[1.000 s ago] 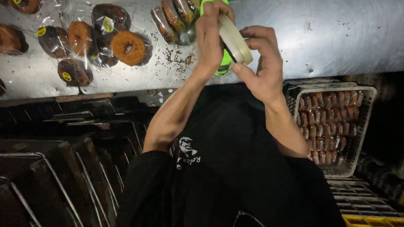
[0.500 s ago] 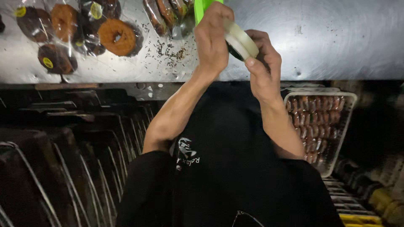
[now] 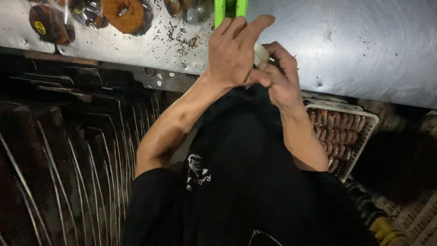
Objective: The person packages donuts by placing them into plastic bags and sealing each bag with a strip of adhesive tape from a green dispenser.
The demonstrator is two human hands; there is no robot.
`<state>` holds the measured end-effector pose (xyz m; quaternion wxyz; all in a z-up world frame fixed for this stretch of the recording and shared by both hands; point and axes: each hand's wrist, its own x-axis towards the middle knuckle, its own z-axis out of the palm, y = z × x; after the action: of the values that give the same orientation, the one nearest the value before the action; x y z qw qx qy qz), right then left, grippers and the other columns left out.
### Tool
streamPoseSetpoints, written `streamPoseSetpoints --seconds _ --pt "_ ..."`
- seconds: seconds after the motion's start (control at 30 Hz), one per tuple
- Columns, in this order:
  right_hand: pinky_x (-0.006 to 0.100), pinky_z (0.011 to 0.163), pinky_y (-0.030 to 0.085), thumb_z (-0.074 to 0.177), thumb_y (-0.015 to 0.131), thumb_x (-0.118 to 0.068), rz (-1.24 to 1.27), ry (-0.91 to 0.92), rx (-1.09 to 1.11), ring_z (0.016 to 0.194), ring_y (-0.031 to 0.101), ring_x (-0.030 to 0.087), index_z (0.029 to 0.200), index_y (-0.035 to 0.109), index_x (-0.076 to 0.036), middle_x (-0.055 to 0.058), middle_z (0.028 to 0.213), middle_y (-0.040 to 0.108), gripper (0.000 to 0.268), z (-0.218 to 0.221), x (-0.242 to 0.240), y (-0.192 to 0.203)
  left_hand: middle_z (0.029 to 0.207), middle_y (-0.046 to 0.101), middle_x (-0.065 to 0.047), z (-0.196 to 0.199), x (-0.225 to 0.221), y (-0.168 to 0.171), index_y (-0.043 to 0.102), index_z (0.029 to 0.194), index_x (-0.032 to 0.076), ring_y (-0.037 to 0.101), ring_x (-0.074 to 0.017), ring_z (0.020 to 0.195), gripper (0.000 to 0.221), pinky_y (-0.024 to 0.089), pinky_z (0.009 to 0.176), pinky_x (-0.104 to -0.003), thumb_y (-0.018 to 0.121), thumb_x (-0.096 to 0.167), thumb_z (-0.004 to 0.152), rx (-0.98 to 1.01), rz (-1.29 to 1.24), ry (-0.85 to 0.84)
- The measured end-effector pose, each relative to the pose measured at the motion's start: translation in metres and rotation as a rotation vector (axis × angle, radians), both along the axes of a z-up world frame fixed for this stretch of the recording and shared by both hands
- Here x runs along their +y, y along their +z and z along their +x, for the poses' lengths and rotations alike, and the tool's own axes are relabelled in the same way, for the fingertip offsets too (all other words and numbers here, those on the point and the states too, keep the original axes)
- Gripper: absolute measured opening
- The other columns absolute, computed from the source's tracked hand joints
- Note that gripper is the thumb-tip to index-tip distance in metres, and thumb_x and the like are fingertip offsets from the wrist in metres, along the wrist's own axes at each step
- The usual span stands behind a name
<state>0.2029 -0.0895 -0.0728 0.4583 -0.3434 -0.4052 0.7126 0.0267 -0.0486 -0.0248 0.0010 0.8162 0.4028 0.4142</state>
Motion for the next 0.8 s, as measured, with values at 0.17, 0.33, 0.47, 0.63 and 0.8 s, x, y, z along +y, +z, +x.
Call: streamPoseSetpoints --seconds 0.17,0.33,0.47,0.63,0.8 --pt "0.026 0.079 0.054 0.102 0.053 -0.002 0.020 -0.026 0.111 0.087 0.062 0.010 0.113 0.058 0.001 0.006 0.101 0.064 0.013 -0.001 -0.007 0.002 0.099 0.062 -0.008 0.004 0.010 0.004 0.062 0.105 0.001 0.051 -0.0244 0.079 0.084 0.041 0.071 -0.038 0.023 0.076 0.102 0.092 0.021 -0.079" --pt "0.022 0.067 0.048 0.104 0.053 -0.002 0.151 -0.104 0.039 0.074 0.057 0.009 0.110 0.058 0.001 0.006 0.093 0.063 0.008 0.002 -0.011 -0.004 0.074 0.045 -0.004 0.012 0.020 0.007 0.056 0.076 0.011 0.045 -0.0231 0.070 0.076 0.037 0.065 -0.038 0.032 0.078 0.100 0.153 0.062 -0.104" --pt "0.025 0.071 0.053 0.099 0.051 0.000 0.096 -0.124 0.120 0.074 0.062 0.013 0.108 0.058 0.000 0.007 0.091 0.064 0.011 0.001 -0.015 -0.003 0.077 0.048 -0.004 0.015 0.020 0.010 0.058 0.080 0.011 0.048 -0.0243 0.074 0.066 0.039 0.069 -0.038 0.039 0.071 0.102 0.139 0.033 -0.178" --pt "0.023 0.086 0.049 0.098 0.052 -0.003 0.044 -0.184 0.124 0.092 0.058 0.010 0.114 0.059 0.001 0.003 0.103 0.061 0.018 -0.013 -0.020 0.006 0.076 0.048 -0.004 0.008 0.020 0.015 0.058 0.078 0.012 0.049 -0.0236 0.074 0.065 0.038 0.067 -0.037 0.046 0.071 0.100 0.116 0.013 -0.235" --pt "0.020 0.075 0.043 0.101 0.058 -0.008 0.206 -0.181 -0.101 0.083 0.052 0.005 0.105 0.061 0.002 0.000 0.094 0.057 0.010 -0.032 -0.024 -0.004 0.078 0.049 -0.005 -0.023 0.026 0.022 0.059 0.081 0.010 0.049 -0.0245 0.075 0.065 0.039 0.068 -0.038 0.045 0.071 0.099 0.075 -0.028 -0.268"
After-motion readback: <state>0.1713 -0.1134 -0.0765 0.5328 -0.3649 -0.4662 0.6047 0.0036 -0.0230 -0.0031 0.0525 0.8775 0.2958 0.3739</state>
